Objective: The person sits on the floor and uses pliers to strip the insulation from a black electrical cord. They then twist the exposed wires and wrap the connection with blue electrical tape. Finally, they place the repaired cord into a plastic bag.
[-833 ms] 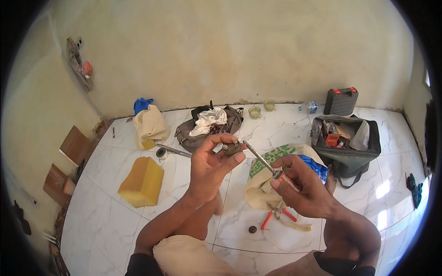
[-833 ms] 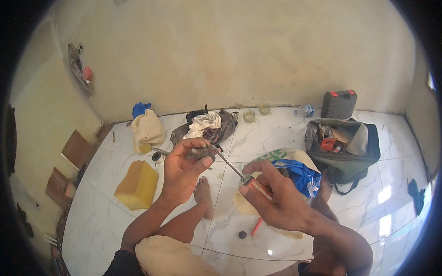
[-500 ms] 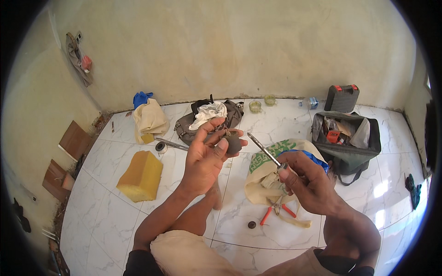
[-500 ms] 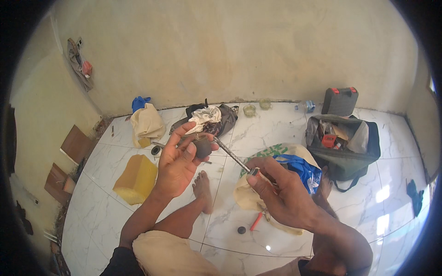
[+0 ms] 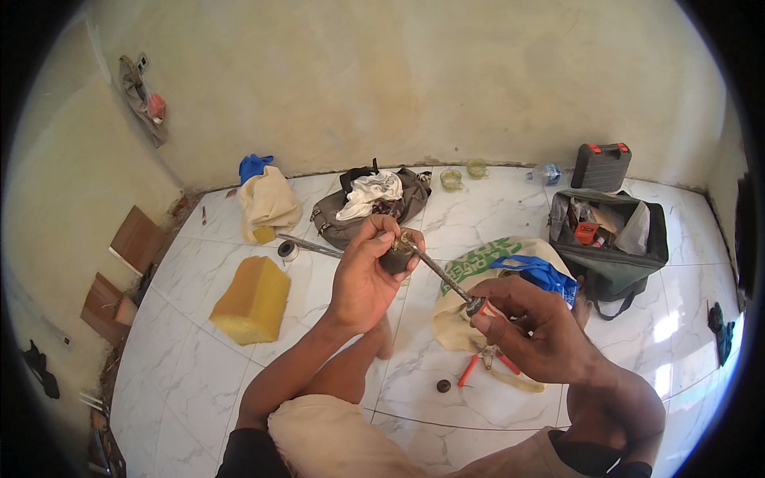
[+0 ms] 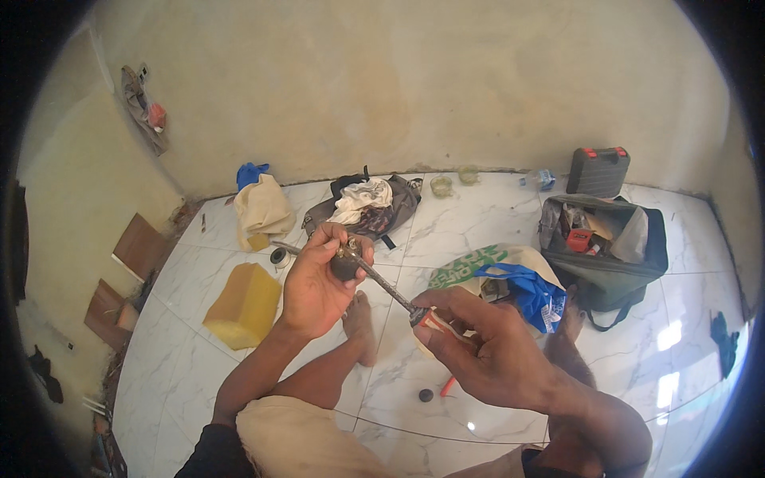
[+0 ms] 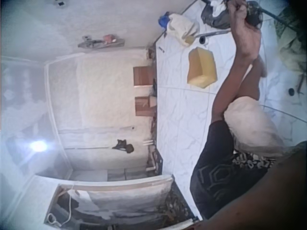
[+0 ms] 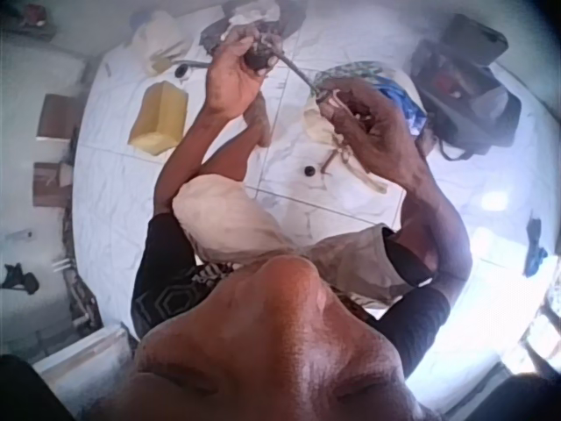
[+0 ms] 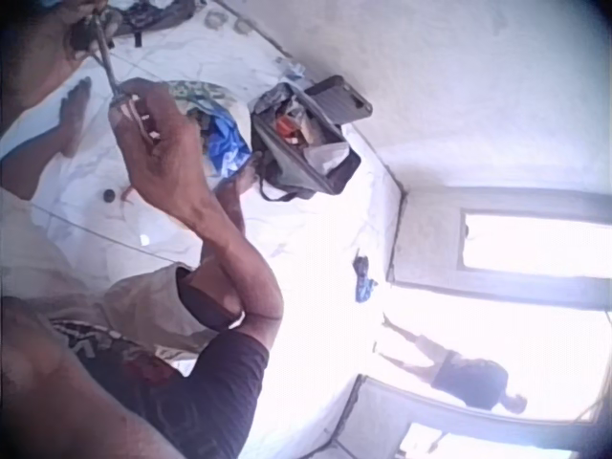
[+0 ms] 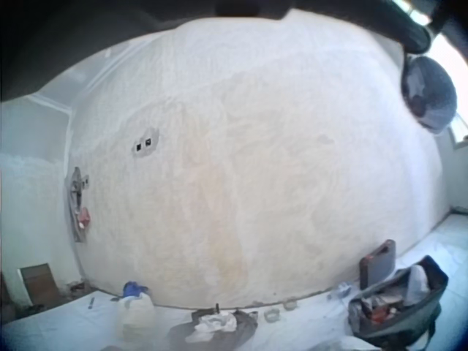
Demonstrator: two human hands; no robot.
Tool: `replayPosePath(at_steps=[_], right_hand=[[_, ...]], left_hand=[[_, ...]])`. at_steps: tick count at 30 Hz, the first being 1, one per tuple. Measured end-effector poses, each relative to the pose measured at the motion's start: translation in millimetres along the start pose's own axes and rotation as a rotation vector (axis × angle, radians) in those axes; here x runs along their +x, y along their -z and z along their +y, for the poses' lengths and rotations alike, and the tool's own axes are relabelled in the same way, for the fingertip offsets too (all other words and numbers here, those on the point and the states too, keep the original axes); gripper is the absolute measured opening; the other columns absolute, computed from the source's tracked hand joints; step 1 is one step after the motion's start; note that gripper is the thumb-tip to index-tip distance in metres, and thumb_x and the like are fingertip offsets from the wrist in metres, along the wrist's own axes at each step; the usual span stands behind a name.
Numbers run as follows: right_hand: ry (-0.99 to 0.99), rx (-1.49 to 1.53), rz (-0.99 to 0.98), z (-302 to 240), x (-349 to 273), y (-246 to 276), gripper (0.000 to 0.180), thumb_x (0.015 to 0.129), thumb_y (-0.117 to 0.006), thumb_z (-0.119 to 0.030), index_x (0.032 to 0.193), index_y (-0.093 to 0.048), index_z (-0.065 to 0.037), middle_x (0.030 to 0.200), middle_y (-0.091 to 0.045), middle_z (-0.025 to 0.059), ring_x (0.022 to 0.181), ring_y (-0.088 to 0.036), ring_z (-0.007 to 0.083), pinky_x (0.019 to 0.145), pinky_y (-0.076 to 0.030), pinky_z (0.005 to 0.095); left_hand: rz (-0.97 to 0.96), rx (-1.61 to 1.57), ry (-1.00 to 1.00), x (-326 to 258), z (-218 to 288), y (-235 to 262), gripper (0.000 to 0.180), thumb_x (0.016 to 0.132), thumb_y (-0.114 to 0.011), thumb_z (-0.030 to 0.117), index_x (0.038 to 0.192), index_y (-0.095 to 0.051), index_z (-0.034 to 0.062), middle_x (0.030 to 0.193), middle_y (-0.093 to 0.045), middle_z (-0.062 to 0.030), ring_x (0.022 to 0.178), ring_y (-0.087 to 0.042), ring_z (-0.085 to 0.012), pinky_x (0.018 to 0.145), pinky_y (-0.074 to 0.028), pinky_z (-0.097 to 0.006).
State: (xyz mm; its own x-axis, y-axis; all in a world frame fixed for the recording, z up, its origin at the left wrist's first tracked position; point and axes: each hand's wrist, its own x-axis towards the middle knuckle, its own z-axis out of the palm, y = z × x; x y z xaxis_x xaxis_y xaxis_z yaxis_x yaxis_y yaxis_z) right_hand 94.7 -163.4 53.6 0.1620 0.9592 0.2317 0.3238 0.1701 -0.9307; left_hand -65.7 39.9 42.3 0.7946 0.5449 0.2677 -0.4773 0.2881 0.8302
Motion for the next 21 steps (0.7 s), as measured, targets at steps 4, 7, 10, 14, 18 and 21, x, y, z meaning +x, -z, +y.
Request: replayPosePath(at_steps=[4, 7, 10, 14, 18, 21], right_hand=[[-0.110, 0.104, -0.007, -7.8, 0.3, -1.5, 0.027, 0.097, -0.061, -0.014, 0.121, -0.059, -0.002, 0.084, -0.064, 0.0041, 0.080, -0.060, 0.0062, 0.069, -0.051, 0.0257], [-0.151, 0.073, -0.077, -5.3, 1.7, 0.6, 0.030, 0.098, -0.061, -0.017, 0.124, -0.058, -0.002, 0.084, -0.064, 0.0042, 0.076, -0.059, 0.0048, 0.065, -0.050, 0.0243], [-0.182, 0.216, -0.095, -2.2, 1.2, -1.9, 0.033, 0.099, -0.060, -0.019, 0.127, -0.057, -0.001, 0.083, -0.063, 0.0045, 0.068, -0.058, 0.0042, 0.059, -0.049, 0.0220], [-0.204, 0.295, -0.112, -5.7, 0.5, -4.0, 0.035, 0.099, -0.059, -0.020, 0.128, -0.056, 0.000, 0.083, -0.063, 0.0051, 0.062, -0.058, 0.0054, 0.053, -0.048, 0.0215], [-0.241, 0.340, -0.125, -8.9, 1.0, -3.2, 0.037, 0.100, -0.059, -0.021, 0.129, -0.055, 0.000, 0.084, -0.063, 0.0064, 0.060, -0.059, 0.0065, 0.051, -0.048, 0.0219], [-0.275, 0.370, -0.133, -8.2, 1.6, -3.4, 0.037, 0.099, -0.059, -0.020, 0.130, -0.054, 0.000, 0.085, -0.063, 0.0071, 0.059, -0.059, 0.0069, 0.051, -0.048, 0.0220]], left_hand=[[0.027, 0.024, -0.029, -0.3, -1.9, -1.6, 0.013, 0.096, -0.044, 0.018, 0.107, -0.046, 0.0111, 0.098, -0.058, -0.0167, 0.084, -0.053, -0.0161, 0.068, -0.042, -0.024], [0.030, 0.029, -0.030, -0.3, -1.8, -1.5, 0.015, 0.094, -0.045, 0.017, 0.107, -0.045, 0.0108, 0.096, -0.057, -0.0160, 0.082, -0.053, -0.0159, 0.065, -0.042, -0.024], [0.000, 0.032, -0.013, -0.2, -1.9, 0.9, 0.016, 0.093, -0.046, 0.016, 0.107, -0.045, 0.0103, 0.095, -0.057, -0.0157, 0.081, -0.053, -0.0158, 0.063, -0.042, -0.024], [-0.022, 0.073, -0.046, 0.2, -4.8, 2.0, 0.018, 0.091, -0.048, 0.016, 0.108, -0.045, 0.0095, 0.095, -0.057, -0.0156, 0.081, -0.054, -0.0158, 0.061, -0.042, -0.024], [-0.026, 0.111, -0.042, -0.9, -4.0, 0.5, 0.019, 0.091, -0.048, 0.015, 0.108, -0.044, 0.0088, 0.095, -0.057, -0.0156, 0.081, -0.055, -0.0157, 0.061, -0.043, -0.024], [-0.044, 0.133, -0.054, -1.4, -4.6, 1.2, 0.019, 0.091, -0.048, 0.015, 0.109, -0.044, 0.0084, 0.096, -0.056, -0.0157, 0.082, -0.055, -0.0158, 0.062, -0.043, -0.024]])
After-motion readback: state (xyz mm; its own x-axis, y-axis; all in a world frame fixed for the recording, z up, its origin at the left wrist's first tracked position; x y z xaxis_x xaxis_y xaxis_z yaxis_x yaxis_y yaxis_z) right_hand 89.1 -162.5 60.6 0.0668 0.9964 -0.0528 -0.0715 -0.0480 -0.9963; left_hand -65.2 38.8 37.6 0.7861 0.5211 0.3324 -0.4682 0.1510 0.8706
